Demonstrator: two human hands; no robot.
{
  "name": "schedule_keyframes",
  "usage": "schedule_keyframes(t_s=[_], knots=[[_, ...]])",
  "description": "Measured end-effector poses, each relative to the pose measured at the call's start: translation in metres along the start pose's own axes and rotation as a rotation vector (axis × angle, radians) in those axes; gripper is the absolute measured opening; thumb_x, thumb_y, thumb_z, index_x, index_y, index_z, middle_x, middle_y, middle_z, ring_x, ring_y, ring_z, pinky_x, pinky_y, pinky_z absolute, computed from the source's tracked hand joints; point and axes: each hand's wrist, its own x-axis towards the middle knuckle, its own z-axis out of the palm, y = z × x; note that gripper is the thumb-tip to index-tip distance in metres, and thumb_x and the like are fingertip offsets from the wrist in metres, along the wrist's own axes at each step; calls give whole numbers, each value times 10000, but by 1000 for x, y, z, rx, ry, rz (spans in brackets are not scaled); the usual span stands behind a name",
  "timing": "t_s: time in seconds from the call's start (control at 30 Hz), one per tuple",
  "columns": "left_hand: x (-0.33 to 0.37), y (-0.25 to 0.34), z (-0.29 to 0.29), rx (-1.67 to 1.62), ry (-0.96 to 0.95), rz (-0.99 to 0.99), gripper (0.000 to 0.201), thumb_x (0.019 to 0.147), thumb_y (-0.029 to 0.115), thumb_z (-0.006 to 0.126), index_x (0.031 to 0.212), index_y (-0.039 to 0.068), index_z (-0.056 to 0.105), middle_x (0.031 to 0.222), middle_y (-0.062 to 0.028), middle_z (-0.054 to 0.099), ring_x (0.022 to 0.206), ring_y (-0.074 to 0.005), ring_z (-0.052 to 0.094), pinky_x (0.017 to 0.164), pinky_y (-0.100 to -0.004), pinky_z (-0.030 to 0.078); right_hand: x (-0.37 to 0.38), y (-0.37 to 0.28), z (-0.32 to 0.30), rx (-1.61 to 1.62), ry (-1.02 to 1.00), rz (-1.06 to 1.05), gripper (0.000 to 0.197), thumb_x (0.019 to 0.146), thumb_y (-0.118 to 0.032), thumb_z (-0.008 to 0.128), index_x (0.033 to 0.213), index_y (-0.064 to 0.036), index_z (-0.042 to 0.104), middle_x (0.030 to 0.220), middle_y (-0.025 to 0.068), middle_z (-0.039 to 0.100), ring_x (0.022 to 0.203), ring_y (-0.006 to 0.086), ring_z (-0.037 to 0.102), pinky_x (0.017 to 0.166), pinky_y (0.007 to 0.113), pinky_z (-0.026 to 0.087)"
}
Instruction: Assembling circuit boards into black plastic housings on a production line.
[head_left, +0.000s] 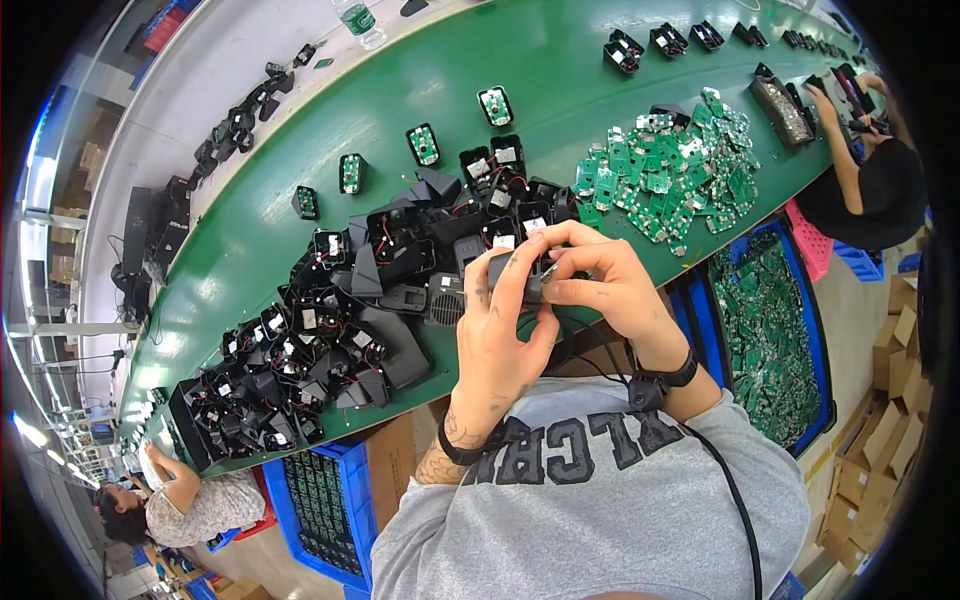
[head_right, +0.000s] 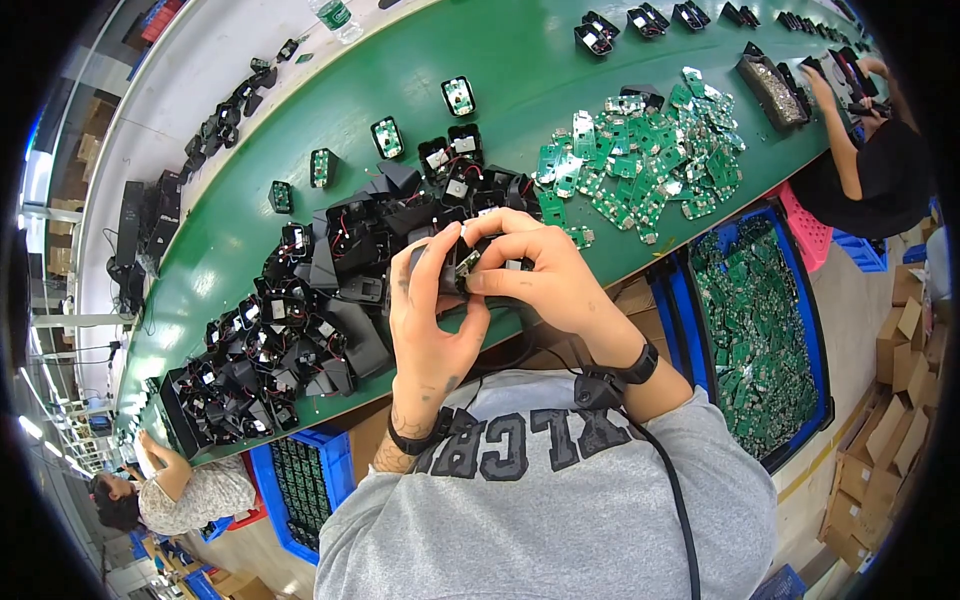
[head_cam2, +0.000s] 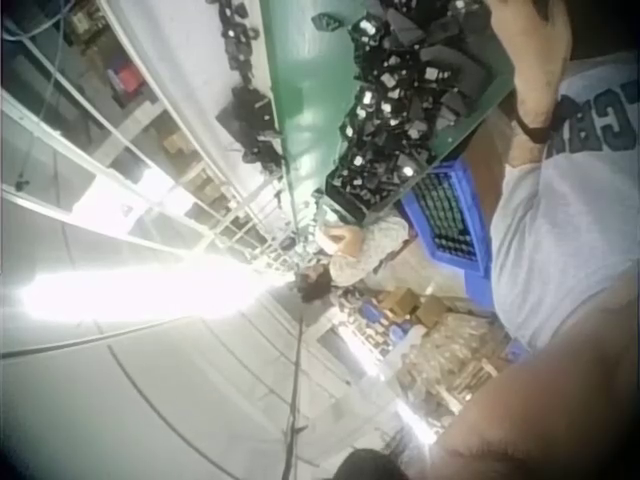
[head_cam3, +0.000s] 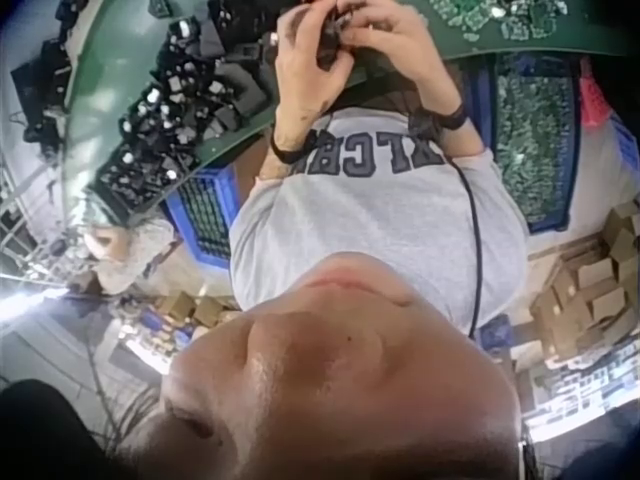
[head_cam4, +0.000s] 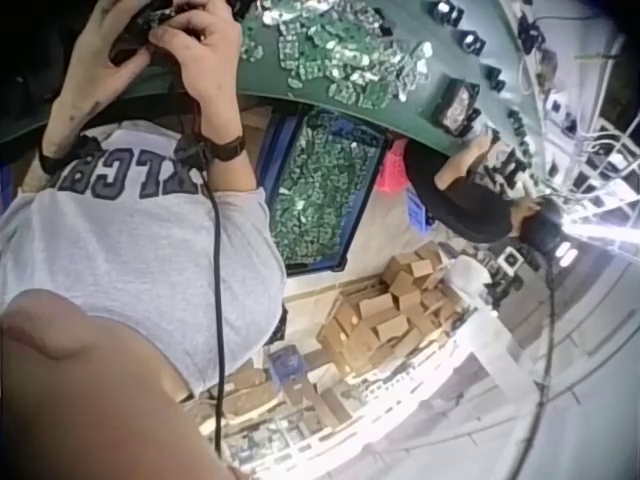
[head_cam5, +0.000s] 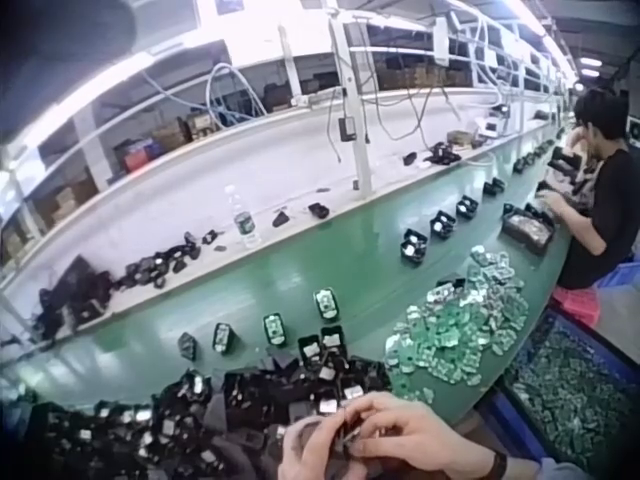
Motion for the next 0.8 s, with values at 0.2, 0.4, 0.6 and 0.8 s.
schedule_keyframes(t_s=[0.2,0.4,0.6,0.8], knots=[[-3,-3,3,44,34,34,683,674,-91,633,1322,90,511,1224,-149,474,1078,-263,557,730,-295,605,-2,-2,3,138,28,119,73,714,-30,737,764,12,704,1096,89,616,1061,201,564,903,322,423],[-7,-3,7,77,103,119,675,659,-86,663,1298,83,529,1194,-157,513,1079,-289,556,692,-298,579,-4,-3,4,249,44,166,64,723,12,715,785,28,715,1107,106,621,1001,177,595,841,285,471],[-10,-6,12,140,153,218,664,651,-73,687,1284,66,538,1186,-164,522,1062,-301,559,699,-306,535,-6,-1,3,364,17,214,63,734,14,711,791,41,711,1141,121,611,930,169,625,802,284,512],[-13,-8,16,86,211,156,657,652,-73,691,1278,57,539,1202,-165,506,1054,-297,559,661,-290,539,-6,-7,7,293,96,180,65,697,67,683,755,43,701,1105,155,637,1010,218,615,874,310,487]])
